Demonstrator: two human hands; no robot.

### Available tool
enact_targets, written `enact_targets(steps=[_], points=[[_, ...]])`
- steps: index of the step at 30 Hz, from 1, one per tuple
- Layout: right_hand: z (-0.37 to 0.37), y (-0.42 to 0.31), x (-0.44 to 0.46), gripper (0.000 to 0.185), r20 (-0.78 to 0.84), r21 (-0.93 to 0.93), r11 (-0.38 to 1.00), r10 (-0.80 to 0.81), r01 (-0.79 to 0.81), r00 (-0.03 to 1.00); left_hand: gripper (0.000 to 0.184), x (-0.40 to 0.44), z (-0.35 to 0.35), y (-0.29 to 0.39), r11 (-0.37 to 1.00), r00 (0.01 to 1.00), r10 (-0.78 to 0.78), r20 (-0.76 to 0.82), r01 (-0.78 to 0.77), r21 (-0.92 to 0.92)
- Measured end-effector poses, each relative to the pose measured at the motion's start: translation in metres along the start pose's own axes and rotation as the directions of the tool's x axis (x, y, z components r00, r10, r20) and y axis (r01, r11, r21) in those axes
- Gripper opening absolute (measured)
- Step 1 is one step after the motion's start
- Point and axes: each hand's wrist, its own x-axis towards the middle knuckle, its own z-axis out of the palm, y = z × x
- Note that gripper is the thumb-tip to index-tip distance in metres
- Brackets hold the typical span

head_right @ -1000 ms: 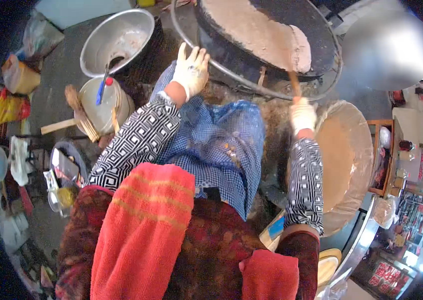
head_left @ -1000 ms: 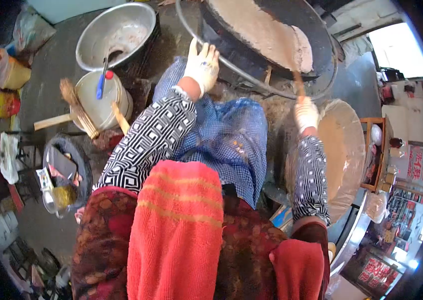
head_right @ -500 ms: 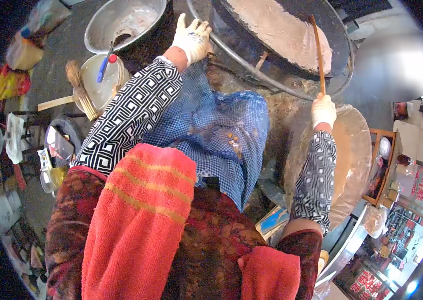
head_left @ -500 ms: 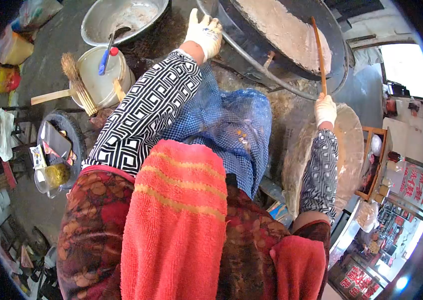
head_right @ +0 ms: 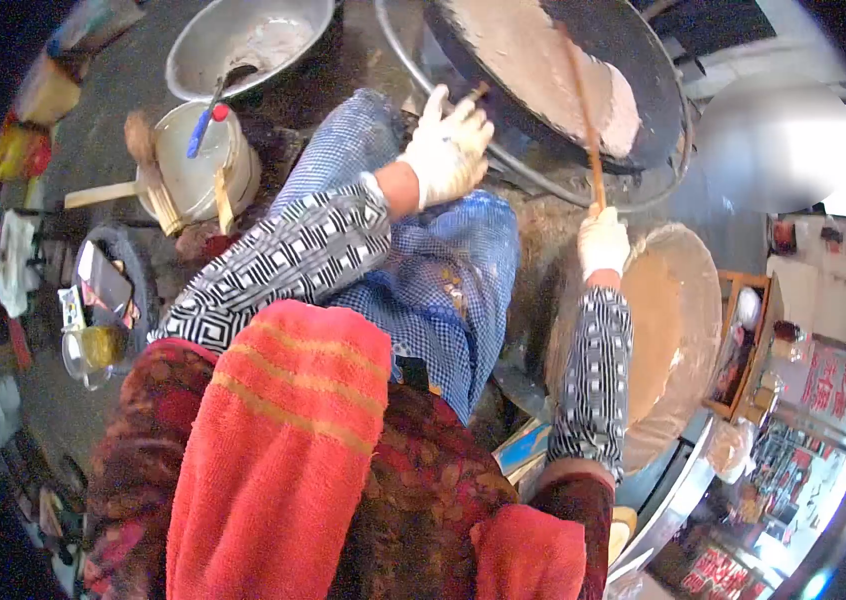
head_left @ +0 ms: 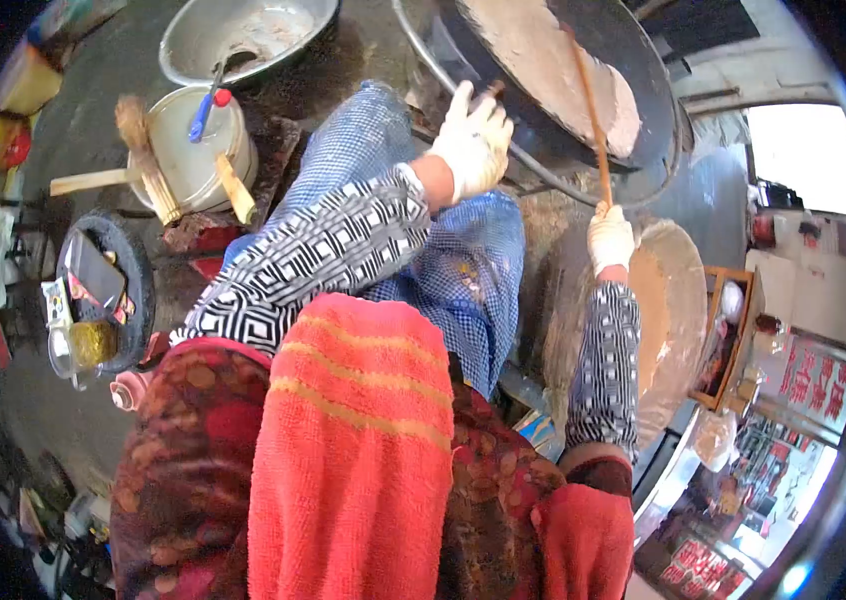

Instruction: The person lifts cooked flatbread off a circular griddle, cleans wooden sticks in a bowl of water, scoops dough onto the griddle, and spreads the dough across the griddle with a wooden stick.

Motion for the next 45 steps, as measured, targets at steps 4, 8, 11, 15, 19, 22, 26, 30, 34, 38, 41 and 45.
enact_targets(steps=[4,8,11,15,19,22,26,30,34,38,41,45], points=[[-0.029,0.002,0.014,0.033,0.031,0.094,0.986,0.132,-0.134,0.991,0.046,-0.016,0.042,0.002,0.993,1.000,0.005,-0.009,-0.006,-0.117],[-0.003,0.003,0.008,0.038,0.045,0.024,0.992,0.121,-0.122,0.992,0.048,-0.017,0.011,-0.001,0.973,0.961,0.014,0.276,-0.077,0.219],[-0.004,0.019,0.022,0.041,0.014,-0.022,0.984,0.179,-0.179,0.984,0.049,-0.011,-0.001,-0.005,0.949,0.937,-0.009,0.349,-0.102,0.299],[-0.031,-0.016,0.005,0.038,0.031,0.024,0.997,0.076,-0.077,0.997,0.049,-0.012,-0.003,-0.017,0.948,0.940,-0.015,0.340,-0.095,0.305],[0.003,0.013,-0.001,0.040,0.022,0.039,0.998,0.049,-0.049,0.999,0.054,-0.019,0.011,-0.033,0.930,0.964,-0.003,0.264,-0.095,0.356],[-0.004,0.023,0.020,0.041,-0.026,0.053,0.983,0.180,-0.178,0.983,0.054,-0.015,0.009,-0.048,0.921,0.976,0.005,0.219,-0.090,0.378],[-0.028,-0.013,-0.001,0.042,0.021,0.095,0.995,0.021,-0.023,1.000,0.055,-0.006,0.007,-0.065,0.949,0.979,-0.034,0.203,-0.032,0.313],[0.003,0.025,0.013,0.040,0.053,0.113,0.969,0.216,-0.221,0.975,0.055,-0.003,0.009,-0.080,0.944,0.979,-0.068,0.194,0.000,0.329],[-0.022,0.009,0.021,0.035,-0.001,0.076,0.988,0.135,-0.135,0.991,0.054,0.002,-0.004,-0.091,0.958,0.962,-0.099,0.253,0.024,0.285],[0.011,0.031,0.022,0.032,-0.041,0.045,0.995,0.089,-0.087,0.995,0.061,0.009,-0.008,-0.103,0.950,0.932,-0.192,0.308,0.096,0.299],[-0.002,0.021,0.041,0.031,-0.045,0.065,0.991,0.116,-0.113,0.992,0.063,0.013,-0.011,-0.116,0.943,0.919,-0.225,0.322,0.122,0.310],[-0.024,-0.014,0.006,0.032,0.013,0.096,0.995,-0.009,0.008,1.000,0.042,0.019,-0.026,-0.079,0.975,0.976,-0.197,0.097,0.184,0.128]])
